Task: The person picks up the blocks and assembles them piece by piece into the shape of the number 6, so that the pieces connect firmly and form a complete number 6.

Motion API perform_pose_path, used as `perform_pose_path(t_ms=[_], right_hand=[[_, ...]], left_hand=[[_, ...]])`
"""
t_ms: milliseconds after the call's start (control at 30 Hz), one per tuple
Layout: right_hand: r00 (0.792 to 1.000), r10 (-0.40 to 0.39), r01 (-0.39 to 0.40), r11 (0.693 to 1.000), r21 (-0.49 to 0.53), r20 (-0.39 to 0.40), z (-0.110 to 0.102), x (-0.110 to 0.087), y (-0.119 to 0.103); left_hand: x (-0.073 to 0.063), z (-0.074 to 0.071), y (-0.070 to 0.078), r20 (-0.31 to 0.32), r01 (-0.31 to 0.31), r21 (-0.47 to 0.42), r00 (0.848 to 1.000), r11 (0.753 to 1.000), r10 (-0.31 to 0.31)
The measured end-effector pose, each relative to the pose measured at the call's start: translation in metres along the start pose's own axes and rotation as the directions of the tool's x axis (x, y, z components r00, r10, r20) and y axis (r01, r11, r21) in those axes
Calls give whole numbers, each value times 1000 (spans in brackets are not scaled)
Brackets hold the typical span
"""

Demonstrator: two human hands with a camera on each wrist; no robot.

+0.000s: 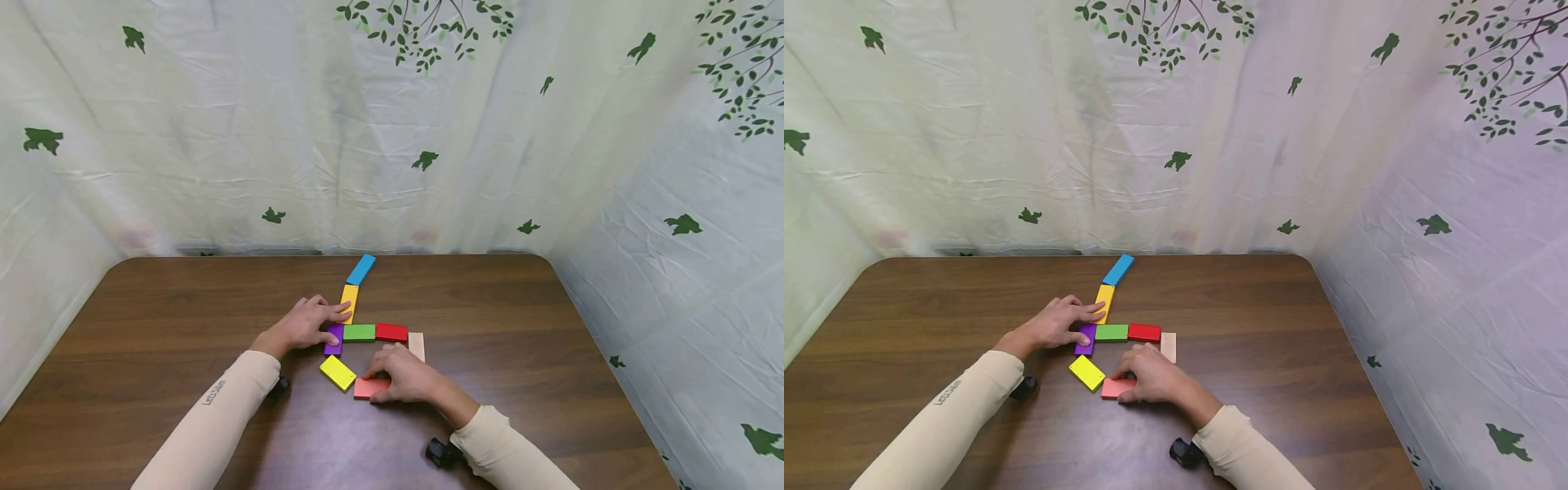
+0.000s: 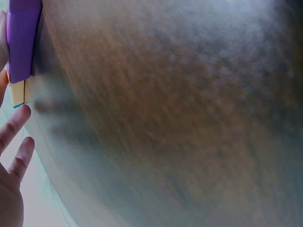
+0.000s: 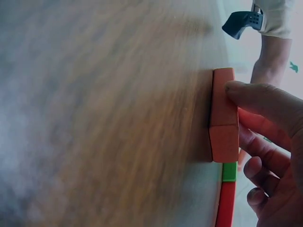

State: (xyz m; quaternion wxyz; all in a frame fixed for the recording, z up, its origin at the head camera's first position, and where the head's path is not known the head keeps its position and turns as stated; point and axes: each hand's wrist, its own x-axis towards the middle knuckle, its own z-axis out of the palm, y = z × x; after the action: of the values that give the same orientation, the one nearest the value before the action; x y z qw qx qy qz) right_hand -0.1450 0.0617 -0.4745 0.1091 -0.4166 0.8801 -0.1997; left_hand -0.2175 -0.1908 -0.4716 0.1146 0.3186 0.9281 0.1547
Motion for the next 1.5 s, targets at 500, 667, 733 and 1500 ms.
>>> perform_pose_path(t_ms=[500, 667, 733, 1500], right_hand=[[1000, 3, -3, 1000, -2, -5, 1, 1, -1], [1000, 23, -23, 999, 32, -1, 1, 0, -2], [1000, 27, -27, 998, 48, -8, 1, -1, -1], [934, 194, -159, 978, 134, -302, -21, -32, 54]], left_hand=[[0, 0, -1, -5, -7, 1, 1000, 1000, 7], [0, 1, -1, -3, -11, 3, 1000, 1000, 11], [1, 1, -2, -2, -13, 4, 1000, 1000, 13], [-1, 0, 0, 2, -4, -3, 1000, 1000, 4]])
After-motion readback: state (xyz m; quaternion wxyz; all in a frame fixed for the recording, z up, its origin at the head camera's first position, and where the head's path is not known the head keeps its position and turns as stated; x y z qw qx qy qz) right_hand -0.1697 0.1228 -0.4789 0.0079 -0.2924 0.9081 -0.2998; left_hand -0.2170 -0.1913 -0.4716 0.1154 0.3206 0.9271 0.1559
